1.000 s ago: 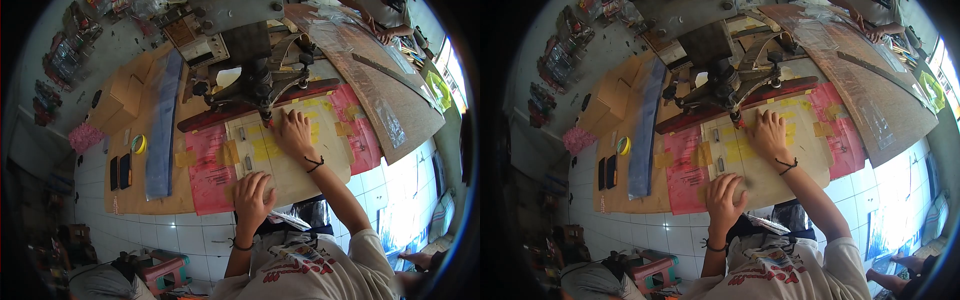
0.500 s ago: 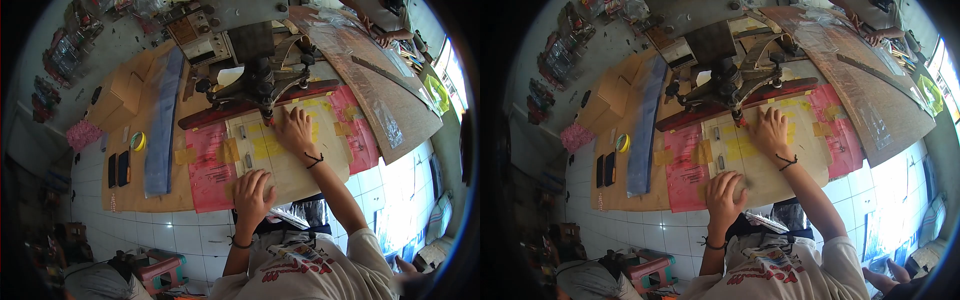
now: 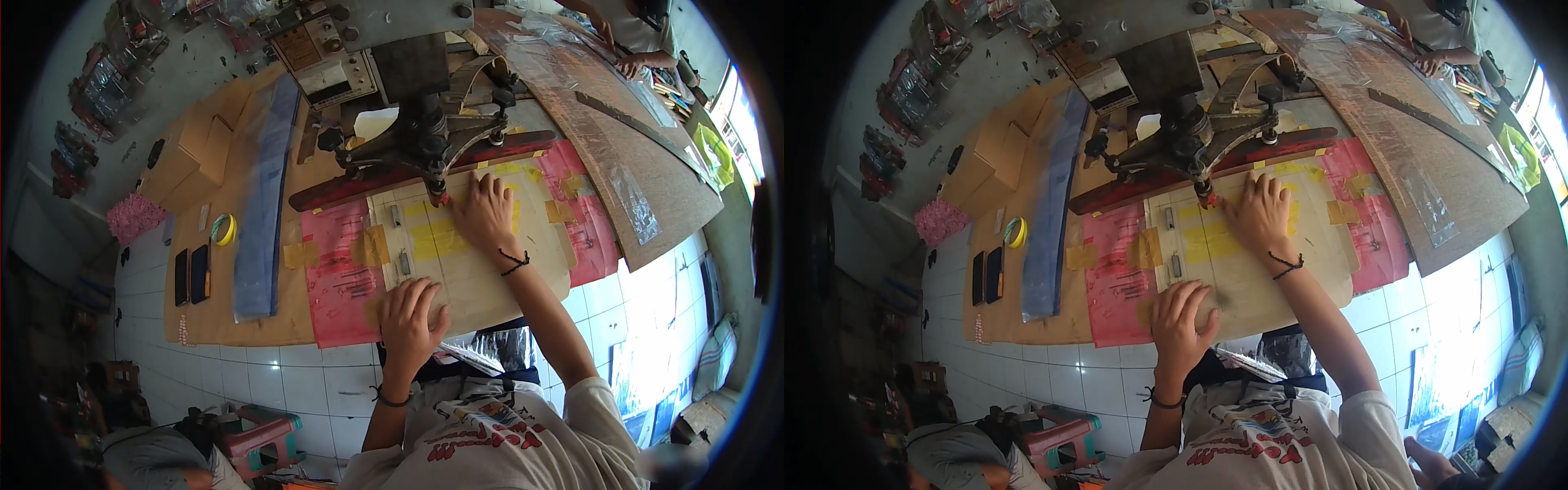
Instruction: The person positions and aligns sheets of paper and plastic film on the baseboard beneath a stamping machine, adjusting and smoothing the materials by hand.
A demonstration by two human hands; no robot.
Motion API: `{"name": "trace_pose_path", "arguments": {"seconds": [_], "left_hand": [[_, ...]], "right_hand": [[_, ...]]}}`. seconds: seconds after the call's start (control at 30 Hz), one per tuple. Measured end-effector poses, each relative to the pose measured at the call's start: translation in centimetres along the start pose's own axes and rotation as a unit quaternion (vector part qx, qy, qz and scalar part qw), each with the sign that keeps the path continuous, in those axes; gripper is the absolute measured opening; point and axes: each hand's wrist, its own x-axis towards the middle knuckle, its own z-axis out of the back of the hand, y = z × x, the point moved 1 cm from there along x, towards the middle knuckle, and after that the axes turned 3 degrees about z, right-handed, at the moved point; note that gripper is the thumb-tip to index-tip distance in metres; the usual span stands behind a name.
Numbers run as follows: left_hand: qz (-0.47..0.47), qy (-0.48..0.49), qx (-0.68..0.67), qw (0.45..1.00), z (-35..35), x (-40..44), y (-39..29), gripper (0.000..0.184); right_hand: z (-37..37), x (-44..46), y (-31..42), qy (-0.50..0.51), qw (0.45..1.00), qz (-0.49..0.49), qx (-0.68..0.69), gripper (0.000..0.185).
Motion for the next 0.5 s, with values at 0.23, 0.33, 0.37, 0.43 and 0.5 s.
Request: {"name": "trace_pose_path", "arguments": {"seconds": [0.23,0.33,0.37,0.43,0.5], "left_hand": [[0.000,0.000,0.005,1.000,-0.1,-0.1,0.0,0.036],[-0.001,-0.001,0.005,1.000,-0.3,-0.1,0.1,0.036],[0.000,-0.001,0.004,1.000,-0.3,-0.1,0.1,0.036],[0.001,0.001,0.006,1.000,-0.2,-0.1,0.1,0.036],[0.000,0.002,0.008,1.000,-0.1,-0.1,0.0,0.036]], "right_hand": [[1.0,0.0,-0.2,0.024,0.998,0.025,0.049,0.061],[1.1,0.0,-0.3,0.020,0.998,0.031,0.059,0.058],[1.1,0.0,-0.2,0.020,0.998,0.029,0.057,0.059],[1.0,0.0,0.0,0.018,0.998,0.017,0.053,0.060],[0.8,0.0,-0.1,0.014,0.999,0.001,0.046,0.061]]}}
